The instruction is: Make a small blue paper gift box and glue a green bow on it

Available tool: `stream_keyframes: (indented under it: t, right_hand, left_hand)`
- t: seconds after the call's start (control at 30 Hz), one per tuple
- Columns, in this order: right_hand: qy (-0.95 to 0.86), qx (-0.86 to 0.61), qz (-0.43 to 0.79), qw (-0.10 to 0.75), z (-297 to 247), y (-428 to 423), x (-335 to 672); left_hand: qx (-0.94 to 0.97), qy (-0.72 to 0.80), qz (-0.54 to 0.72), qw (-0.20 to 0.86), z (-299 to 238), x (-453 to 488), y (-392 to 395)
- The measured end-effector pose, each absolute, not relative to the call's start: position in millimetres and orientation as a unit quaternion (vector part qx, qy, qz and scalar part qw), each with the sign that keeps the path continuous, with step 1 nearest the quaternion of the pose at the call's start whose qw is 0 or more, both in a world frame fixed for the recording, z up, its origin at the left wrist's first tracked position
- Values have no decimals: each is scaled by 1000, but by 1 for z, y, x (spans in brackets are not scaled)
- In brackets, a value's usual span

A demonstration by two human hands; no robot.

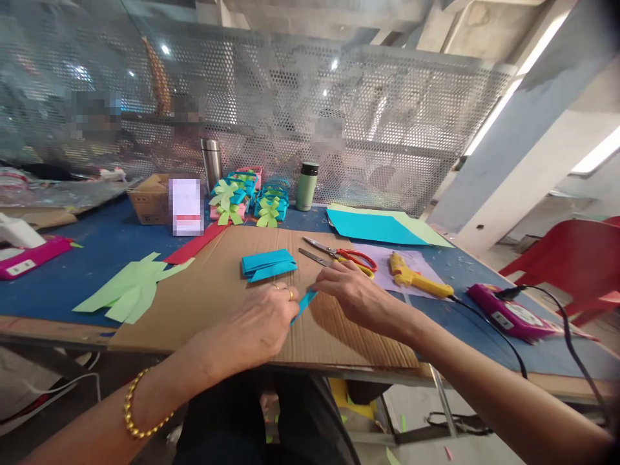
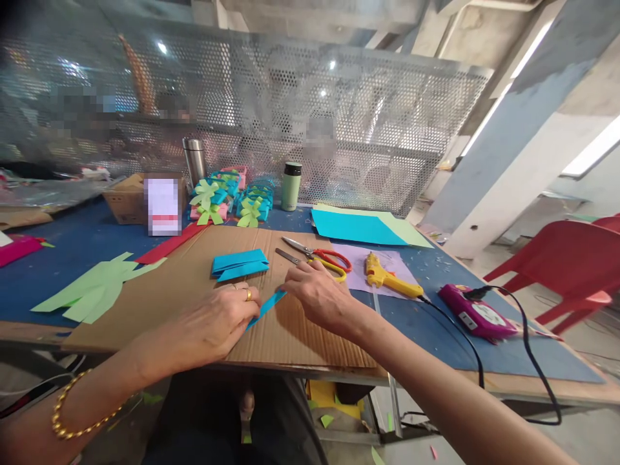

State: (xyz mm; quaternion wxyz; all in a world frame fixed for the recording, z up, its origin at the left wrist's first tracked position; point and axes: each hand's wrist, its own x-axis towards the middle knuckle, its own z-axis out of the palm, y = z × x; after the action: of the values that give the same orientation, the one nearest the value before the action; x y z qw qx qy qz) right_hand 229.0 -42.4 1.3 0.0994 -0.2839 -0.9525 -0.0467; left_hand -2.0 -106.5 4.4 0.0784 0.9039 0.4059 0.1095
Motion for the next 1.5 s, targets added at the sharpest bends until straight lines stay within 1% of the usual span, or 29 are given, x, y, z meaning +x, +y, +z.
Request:
stream_keyframes:
  t: [0.4, 0.6, 0.87, 1.03, 1.2, 1.4, 1.5]
  right_hand:
    - [-949, -268, -27, 164, -7, -37, 236]
    - [-916, -325, -71, 224, 7, -19, 252]
    - [-931, -321, -84, 153, -12, -14, 247]
    - [-925, -345, -81, 139, -14, -10, 250]
    - [-905, -386, -113, 137, -5, -12, 253]
    - [-914, -367, -141, 100, -8, -14, 251]
    - [-915, -362, -153, 95, -7, -14, 251]
  left_hand:
    - [915, 395, 80, 34, 2, 17, -75]
    - [907, 414, 59, 48, -4, 19, -72]
    - [908, 411, 68, 31, -7, 19, -72]
    - [907, 415, 66, 36, -6, 19, -73]
    - [909, 406, 87, 47, -8, 18, -73]
    - [904, 415, 94, 43, -10, 19, -74]
    - [902, 419, 91, 42, -9, 19, -75]
